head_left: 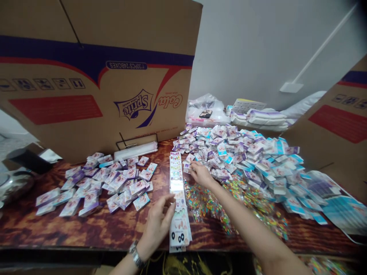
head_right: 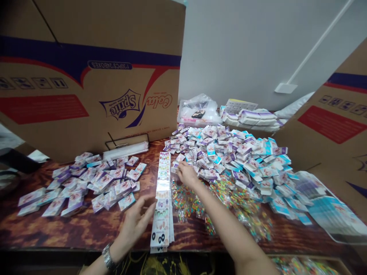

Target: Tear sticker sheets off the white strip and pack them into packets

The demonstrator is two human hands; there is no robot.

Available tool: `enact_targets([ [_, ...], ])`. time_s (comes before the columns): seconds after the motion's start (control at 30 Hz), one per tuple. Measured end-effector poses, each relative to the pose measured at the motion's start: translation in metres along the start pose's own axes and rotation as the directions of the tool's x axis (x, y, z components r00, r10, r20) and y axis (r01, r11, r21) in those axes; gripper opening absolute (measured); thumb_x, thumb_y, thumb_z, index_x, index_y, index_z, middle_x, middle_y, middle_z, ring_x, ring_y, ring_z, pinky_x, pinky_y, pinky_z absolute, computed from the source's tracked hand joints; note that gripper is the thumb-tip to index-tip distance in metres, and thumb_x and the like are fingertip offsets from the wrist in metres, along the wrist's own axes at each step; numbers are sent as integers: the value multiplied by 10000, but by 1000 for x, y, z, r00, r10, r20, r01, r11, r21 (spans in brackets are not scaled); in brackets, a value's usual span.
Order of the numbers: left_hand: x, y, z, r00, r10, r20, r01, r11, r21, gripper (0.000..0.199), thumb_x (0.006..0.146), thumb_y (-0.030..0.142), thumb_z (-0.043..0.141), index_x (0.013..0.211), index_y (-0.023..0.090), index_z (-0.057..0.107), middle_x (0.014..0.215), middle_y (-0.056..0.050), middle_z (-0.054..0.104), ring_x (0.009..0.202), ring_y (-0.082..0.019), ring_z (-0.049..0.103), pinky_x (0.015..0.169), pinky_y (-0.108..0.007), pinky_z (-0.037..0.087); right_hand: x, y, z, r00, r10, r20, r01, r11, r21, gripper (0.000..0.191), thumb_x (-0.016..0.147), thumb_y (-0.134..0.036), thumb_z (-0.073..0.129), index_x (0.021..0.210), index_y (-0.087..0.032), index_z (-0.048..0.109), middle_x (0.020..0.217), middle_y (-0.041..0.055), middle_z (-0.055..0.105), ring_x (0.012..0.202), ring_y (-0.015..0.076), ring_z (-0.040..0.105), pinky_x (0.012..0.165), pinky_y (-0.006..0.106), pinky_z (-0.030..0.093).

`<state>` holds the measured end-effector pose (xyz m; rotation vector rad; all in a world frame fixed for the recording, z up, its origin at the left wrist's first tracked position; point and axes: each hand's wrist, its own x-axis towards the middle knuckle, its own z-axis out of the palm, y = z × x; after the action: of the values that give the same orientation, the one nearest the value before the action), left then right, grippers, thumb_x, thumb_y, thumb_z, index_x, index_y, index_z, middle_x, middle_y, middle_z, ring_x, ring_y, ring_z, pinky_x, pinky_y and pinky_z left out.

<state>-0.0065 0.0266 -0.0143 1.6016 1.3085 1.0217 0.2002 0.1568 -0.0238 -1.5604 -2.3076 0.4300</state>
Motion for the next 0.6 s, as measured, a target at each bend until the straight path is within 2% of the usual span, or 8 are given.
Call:
enact_targets([
  [0.1, -3, -4, 1, 998, 27, 65, -27, 1000, -6, 202, 877, 316, 471, 962, 187, 602, 923, -63, 670, 797, -179, 637, 684, -272, 509, 25, 21, 20, 997, 48, 54, -46, 998, -39, 159, 890, -230, 494, 914, -113, 600, 1081, 121, 572, 976, 202, 545, 855, 349, 414],
  [0.23, -3, -5, 3, 997, -2, 75, 5, 999, -32, 199, 876, 311, 473, 945, 190, 615, 883, -49, 675, 753, -167, 633, 651, -255, 500, 30, 34, 33, 993, 42, 106, -39, 999, -34, 168, 846, -272, 575, 952, -146, 608, 1039, 73, 584, 903, 187, 566, 813, 335, 429],
  [0.43, 15, 3, 13, 993, -63, 97, 81, 978, -192, 229, 866, 339, 480, 969, 168, 593, 851, -50, 648, 724, -162, 608, 637, -259, 496, 15, 43, 17, 999, 47, 24, -48, 997, 65, 161, 867, -186, 487, 955, -170, 621, 918, 80, 603, 889, 200, 537, 816, 300, 380],
  [0.6, 27, 10, 25, 989, -77, 127, 109, 956, -271, 231, 833, 357, 531, 924, 155, 596, 842, -53, 629, 744, -170, 590, 642, -268, 496, 10, 36, 2, 999, 45, -21, -39, 972, 233, 95, 834, -205, 528, 877, -156, 597, 828, 58, 599, 801, 182, 540, 754, 295, 405],
])
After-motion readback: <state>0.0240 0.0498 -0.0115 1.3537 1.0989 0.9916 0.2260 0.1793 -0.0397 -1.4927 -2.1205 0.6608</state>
